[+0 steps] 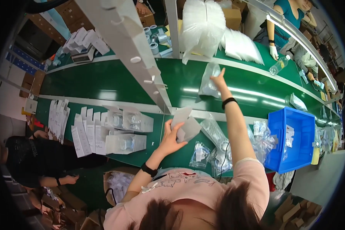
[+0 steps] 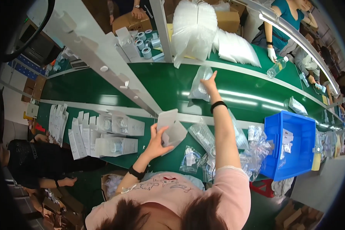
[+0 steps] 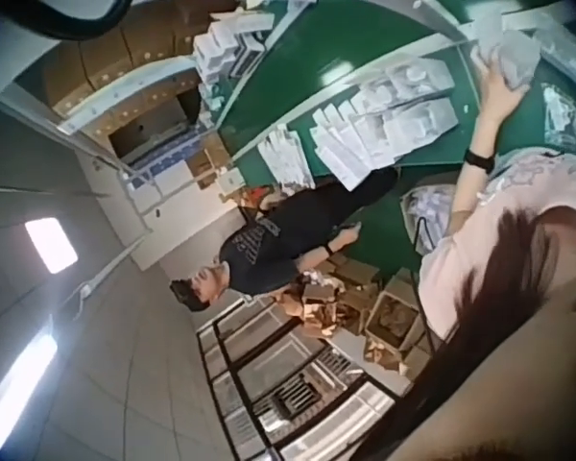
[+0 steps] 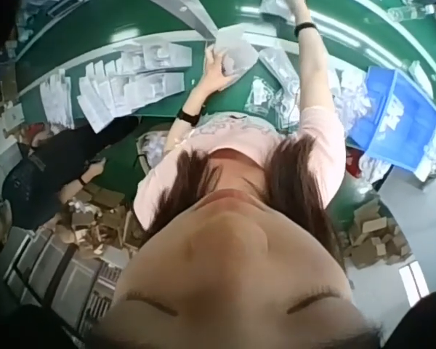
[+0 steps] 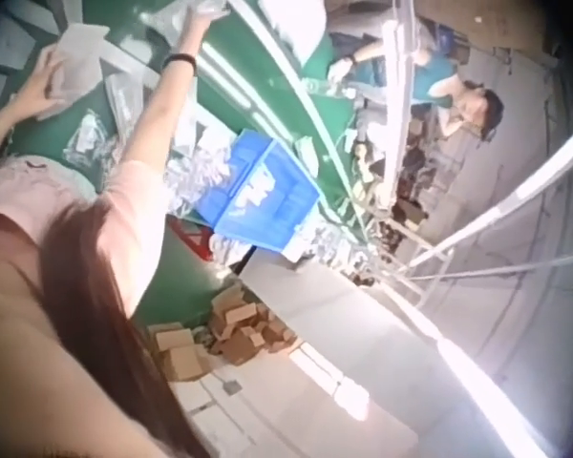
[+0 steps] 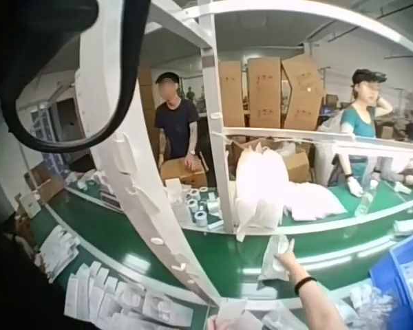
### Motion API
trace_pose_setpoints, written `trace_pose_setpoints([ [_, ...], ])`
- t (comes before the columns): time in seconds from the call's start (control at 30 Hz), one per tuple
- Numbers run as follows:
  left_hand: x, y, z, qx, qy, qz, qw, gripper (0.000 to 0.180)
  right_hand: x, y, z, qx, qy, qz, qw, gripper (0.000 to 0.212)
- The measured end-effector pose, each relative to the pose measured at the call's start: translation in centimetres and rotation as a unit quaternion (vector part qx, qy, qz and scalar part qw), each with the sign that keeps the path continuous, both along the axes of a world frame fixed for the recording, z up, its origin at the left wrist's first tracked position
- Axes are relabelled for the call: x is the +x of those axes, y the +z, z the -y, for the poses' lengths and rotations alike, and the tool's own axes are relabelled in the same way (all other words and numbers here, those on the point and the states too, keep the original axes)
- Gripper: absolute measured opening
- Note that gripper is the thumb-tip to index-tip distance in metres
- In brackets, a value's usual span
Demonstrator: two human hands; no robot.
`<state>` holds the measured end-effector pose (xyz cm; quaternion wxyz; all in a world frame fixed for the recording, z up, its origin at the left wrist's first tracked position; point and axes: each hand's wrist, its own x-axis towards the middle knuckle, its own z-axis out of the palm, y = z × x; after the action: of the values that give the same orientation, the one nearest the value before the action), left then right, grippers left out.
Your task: The person packages items by hand, placing a wrapped device and a manual into a white box before folding it closed. They repeat this process for several boxes, occasionally moving materials aside to reach more components.
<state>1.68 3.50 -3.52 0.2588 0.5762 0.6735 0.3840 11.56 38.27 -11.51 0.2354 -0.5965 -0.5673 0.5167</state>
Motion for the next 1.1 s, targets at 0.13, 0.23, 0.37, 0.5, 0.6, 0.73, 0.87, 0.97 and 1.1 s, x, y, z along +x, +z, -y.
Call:
trace_pose_setpoints([
  [0.13, 0.0, -1.4, -0.3, 0.056, 0.051, -0.015, 0.997, 0.079, 3.7, 9.0, 5.8, -0.095, -0.061, -0.491, 0.864, 0.092],
  [0.23, 0.2, -2.3, -0.2, 0.090, 0.074, -0.007, 0.993, 0.078, 5.9, 15.3, 14.0, -0.004, -0.048, -0.547, 0.836, 0.092],
  [0.37, 0.8, -4.1, 0.5, 0.166, 0.078, 0.052, 0.982, 0.078, 3.1, 15.9, 24.0, 0.158, -0.167, -0.516, 0.825, 0.096],
  [0.5, 1.1, -4.0, 1.4, 0.162, 0.099, 0.016, 0.982, 0.078, 0.5, 10.3, 27.5, 0.324, -0.168, -0.304, 0.880, 0.092],
  [0.6, 0.6, -3.3, 1.5, 0.221, 0.130, 0.084, 0.963, 0.072, 1.3, 10.4, 28.4, 0.514, 0.080, -0.174, 0.836, 0.069],
  [0.73, 0.1, -4.3, 3.4, 0.233, 0.034, 0.061, 0.970, 0.072, 2.8, 12.5, 31.3, 0.531, 0.221, 0.026, 0.818, 0.045],
  [0.87, -0.9, -5.6, 5.8, 0.231, 0.046, 0.044, 0.971, 0.077, 8.2, 5.3, 33.4, 0.405, 0.119, -0.017, 0.907, 0.043],
  [0.97, -1.6, -2.6, 7.0, 0.176, 0.069, 0.019, 0.982, 0.067, 10.3, 1.6, 34.9, 0.387, 0.164, 0.159, 0.893, 0.046],
  [1.1, -2.4, 0.3, 7.8, 0.146, 0.062, -0.035, 0.987, 0.043, 11.6, -0.6, 35.6, 0.301, 0.238, 0.284, 0.879, 0.050],
])
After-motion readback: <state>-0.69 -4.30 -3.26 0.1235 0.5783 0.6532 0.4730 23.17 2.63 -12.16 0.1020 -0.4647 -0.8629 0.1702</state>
